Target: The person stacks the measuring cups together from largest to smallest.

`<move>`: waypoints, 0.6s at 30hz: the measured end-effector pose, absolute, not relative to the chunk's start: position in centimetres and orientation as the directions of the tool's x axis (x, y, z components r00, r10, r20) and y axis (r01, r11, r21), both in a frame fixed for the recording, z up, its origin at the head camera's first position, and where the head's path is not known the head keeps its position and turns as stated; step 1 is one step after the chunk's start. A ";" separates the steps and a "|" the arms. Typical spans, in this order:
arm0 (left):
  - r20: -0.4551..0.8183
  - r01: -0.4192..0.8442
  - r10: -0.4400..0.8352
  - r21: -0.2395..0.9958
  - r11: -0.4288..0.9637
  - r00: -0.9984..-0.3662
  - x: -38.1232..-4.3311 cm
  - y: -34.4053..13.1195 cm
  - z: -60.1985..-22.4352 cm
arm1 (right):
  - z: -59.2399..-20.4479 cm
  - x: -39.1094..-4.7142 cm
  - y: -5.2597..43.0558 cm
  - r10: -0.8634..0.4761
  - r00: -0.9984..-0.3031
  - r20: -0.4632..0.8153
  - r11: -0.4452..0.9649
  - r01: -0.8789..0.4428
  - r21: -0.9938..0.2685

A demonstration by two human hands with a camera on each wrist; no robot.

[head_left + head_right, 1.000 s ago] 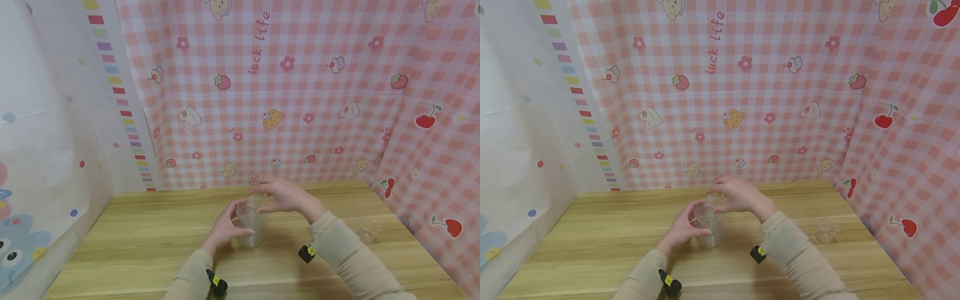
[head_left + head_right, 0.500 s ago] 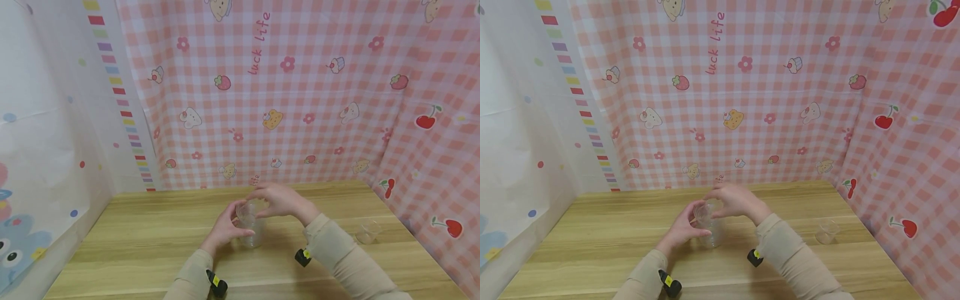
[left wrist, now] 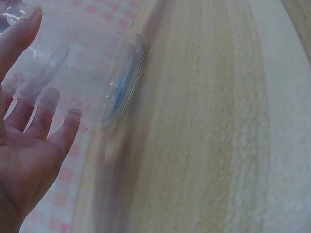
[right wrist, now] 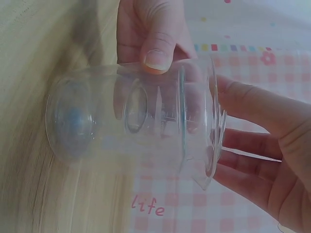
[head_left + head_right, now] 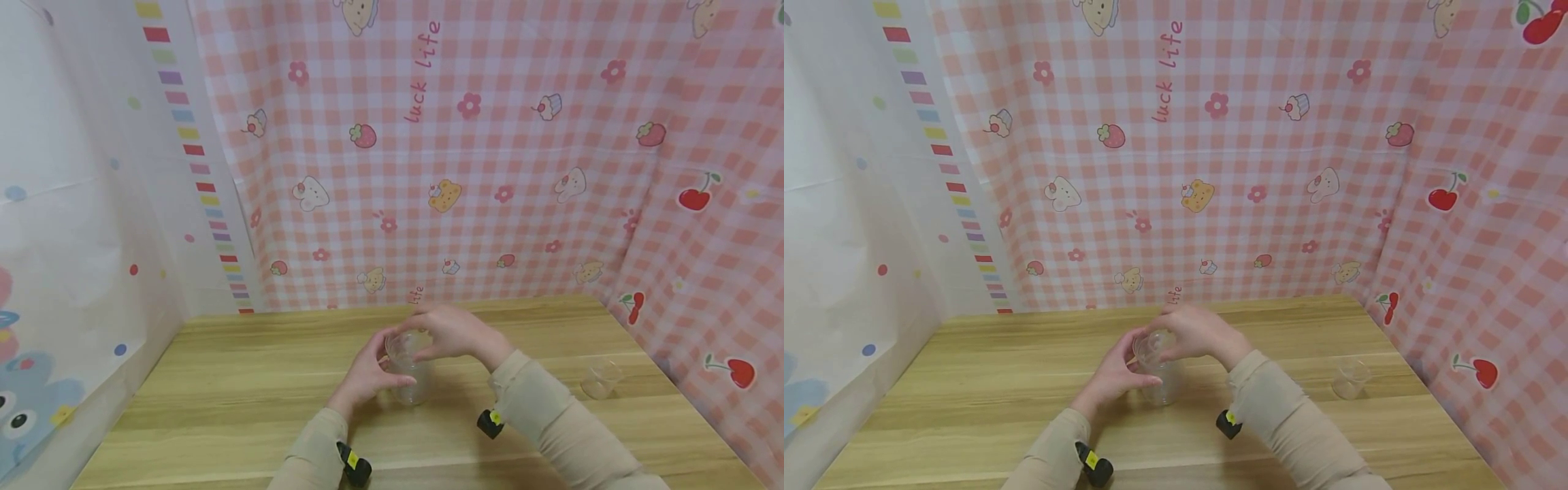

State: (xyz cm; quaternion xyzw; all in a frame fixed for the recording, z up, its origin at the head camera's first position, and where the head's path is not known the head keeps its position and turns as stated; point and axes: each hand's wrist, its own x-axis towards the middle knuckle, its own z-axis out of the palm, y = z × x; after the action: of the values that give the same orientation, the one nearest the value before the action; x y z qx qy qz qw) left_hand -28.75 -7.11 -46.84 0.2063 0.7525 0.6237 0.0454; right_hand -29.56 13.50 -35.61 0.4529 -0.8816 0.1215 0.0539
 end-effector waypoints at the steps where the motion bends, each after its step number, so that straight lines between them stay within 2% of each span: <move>1: 0.187 0.251 0.367 0.959 0.135 -0.911 -28.7 -7.1 -46.8 | -35.7 -29.6 13.4 -0.787 -0.582 0.204 0.558 -0.813 -0.165; 18: 0.206 0.263 0.376 0.959 0.105 -0.903 -28.7 -7.1 -46.8 | -35.6 -29.3 12.4 -0.783 -0.611 0.120 0.589 -0.789 -0.172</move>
State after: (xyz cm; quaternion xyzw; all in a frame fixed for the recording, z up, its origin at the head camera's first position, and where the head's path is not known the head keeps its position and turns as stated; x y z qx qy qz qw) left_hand -28.67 -7.12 -46.80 0.2152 0.7421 0.6332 0.0449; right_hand -29.32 12.44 -35.63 0.4409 -0.8913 0.1042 0.0159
